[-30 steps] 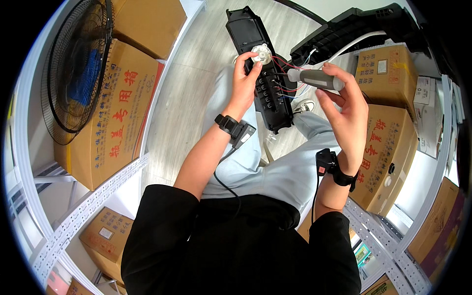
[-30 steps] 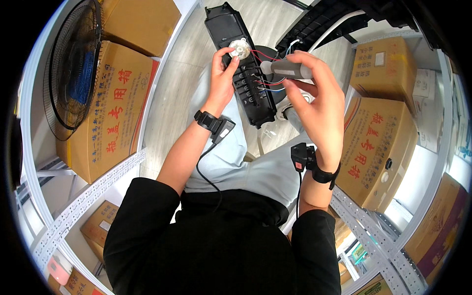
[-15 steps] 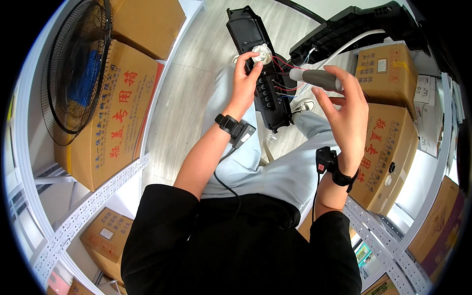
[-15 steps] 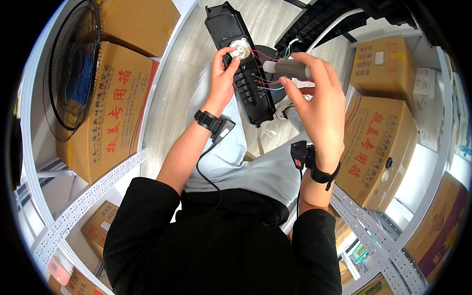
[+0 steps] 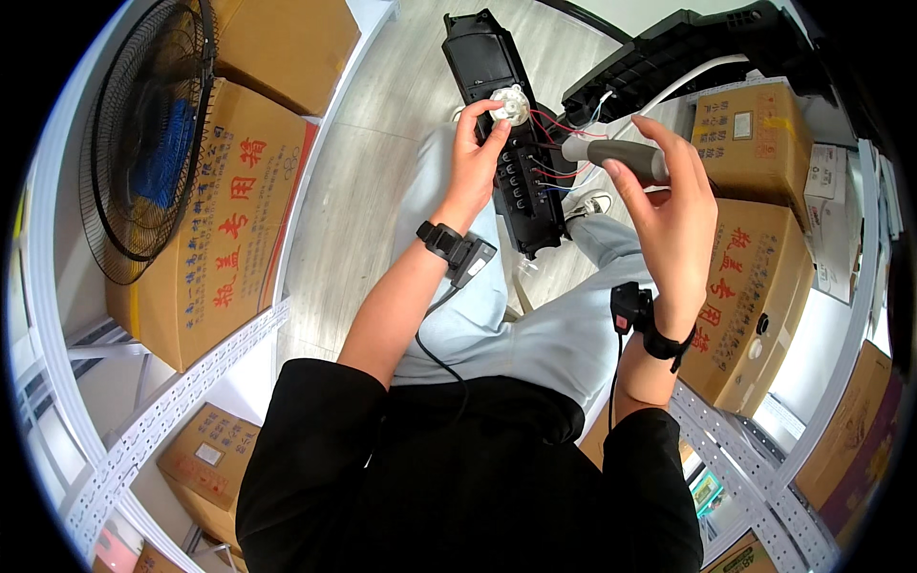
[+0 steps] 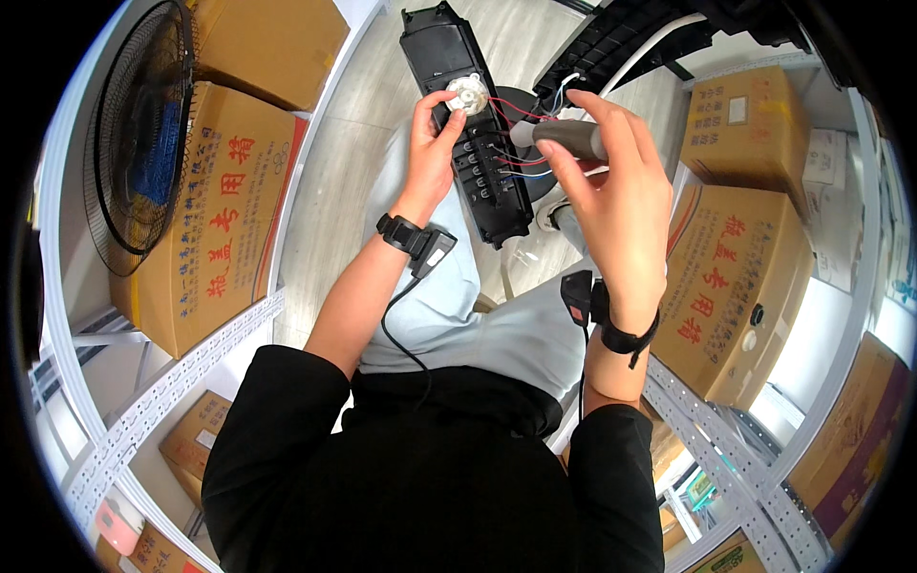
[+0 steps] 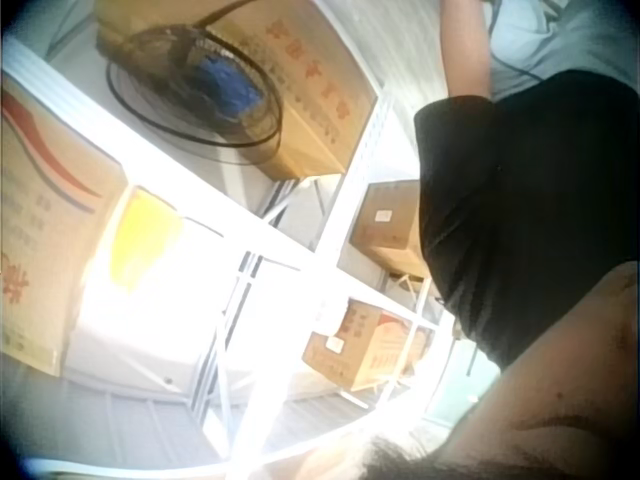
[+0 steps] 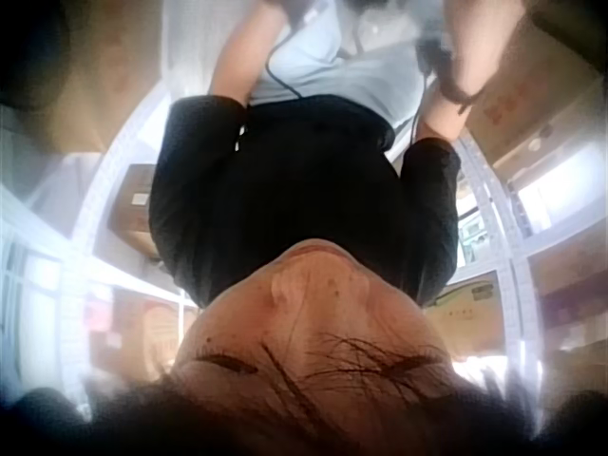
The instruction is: The person sits on the floor and uses a screwdriver to adjust wires and components inside a disassembled fan motor housing. They connect wires to terminals and tighten screws within the motor casing.
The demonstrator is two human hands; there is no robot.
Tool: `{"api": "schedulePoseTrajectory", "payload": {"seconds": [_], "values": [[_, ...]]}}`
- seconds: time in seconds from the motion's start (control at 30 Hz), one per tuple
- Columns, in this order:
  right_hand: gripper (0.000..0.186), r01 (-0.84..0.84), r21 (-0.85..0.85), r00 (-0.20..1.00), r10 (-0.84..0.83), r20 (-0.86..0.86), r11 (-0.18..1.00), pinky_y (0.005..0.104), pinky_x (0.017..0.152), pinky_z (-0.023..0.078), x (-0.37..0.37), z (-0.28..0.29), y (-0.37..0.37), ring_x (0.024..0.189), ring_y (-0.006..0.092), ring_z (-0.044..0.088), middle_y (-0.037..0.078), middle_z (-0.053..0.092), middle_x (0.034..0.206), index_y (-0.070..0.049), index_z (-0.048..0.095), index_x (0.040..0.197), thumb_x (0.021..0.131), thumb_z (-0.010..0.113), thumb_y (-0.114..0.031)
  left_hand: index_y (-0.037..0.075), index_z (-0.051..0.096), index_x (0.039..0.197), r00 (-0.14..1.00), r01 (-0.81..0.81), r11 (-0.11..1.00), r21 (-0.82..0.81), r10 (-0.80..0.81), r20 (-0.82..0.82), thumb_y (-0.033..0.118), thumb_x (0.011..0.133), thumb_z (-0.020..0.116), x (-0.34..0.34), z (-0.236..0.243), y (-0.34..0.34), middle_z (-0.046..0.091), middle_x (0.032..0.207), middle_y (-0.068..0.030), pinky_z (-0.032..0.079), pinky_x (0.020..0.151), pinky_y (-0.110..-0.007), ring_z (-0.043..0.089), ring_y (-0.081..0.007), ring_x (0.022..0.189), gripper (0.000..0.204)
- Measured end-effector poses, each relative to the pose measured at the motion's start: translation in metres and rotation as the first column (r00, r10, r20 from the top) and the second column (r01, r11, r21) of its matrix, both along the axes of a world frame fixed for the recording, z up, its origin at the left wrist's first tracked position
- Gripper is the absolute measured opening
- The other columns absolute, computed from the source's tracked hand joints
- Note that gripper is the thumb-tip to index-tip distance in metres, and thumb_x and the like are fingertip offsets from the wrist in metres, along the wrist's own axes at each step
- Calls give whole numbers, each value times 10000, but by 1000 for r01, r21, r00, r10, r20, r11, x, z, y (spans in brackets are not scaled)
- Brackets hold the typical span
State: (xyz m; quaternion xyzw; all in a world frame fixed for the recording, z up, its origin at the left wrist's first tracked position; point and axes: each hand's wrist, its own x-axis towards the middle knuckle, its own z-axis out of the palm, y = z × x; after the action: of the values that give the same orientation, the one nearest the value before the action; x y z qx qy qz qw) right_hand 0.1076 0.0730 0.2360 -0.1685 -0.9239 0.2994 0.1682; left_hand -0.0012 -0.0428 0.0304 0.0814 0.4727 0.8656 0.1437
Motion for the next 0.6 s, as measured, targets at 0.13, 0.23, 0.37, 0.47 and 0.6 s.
{"api": "schedulePoseTrajectory", "payload": {"seconds": [0.13,0.23,0.37,0.47,0.6], "values": [[341,-120,-18,989,118,-84,993,282,591,525,7,-6,4,702,179,658,85,647,1002,-102,645,1104,797,754,-205,76,538,1146,1000,-13,1000,12,12,18,39,925,597,0,7,0,527,1091,-13,427,837,-235,494,-86,973,231],[359,115,145,986,-130,101,983,280,557,504,7,1,-3,643,179,643,90,658,854,-95,654,1064,780,771,-281,85,525,1170,1000,2,1000,-1,-2,2,41,928,593,-1,3,-1,530,1128,-26,418,883,-250,496,-106,1028,255],[405,149,285,982,-176,72,947,280,531,486,-1,-13,3,590,181,618,89,625,735,-89,648,1063,765,778,-331,90,518,1183,1000,22,1000,-8,-22,-3,45,931,591,-2,-6,1,535,1149,-37,418,905,-257,500,-117,1056,266],[401,100,190,992,-113,59,977,280,538,492,1,-8,1,617,185,618,97,626,871,-88,633,1099,775,775,-277,74,541,1144,1000,5,1000,19,-6,27,43,927,593,0,-2,2,531,1094,-15,422,854,-243,494,-94,990,225],[398,-59,55,998,59,-2,997,267,565,511,7,-4,-1,674,179,628,94,586,1092,-103,613,1144,785,764,-183,76,541,1144,999,-20,1000,23,19,25,43,924,597,1,4,2,530,1088,-13,419,851,-239,490,-91,979,229]]}}
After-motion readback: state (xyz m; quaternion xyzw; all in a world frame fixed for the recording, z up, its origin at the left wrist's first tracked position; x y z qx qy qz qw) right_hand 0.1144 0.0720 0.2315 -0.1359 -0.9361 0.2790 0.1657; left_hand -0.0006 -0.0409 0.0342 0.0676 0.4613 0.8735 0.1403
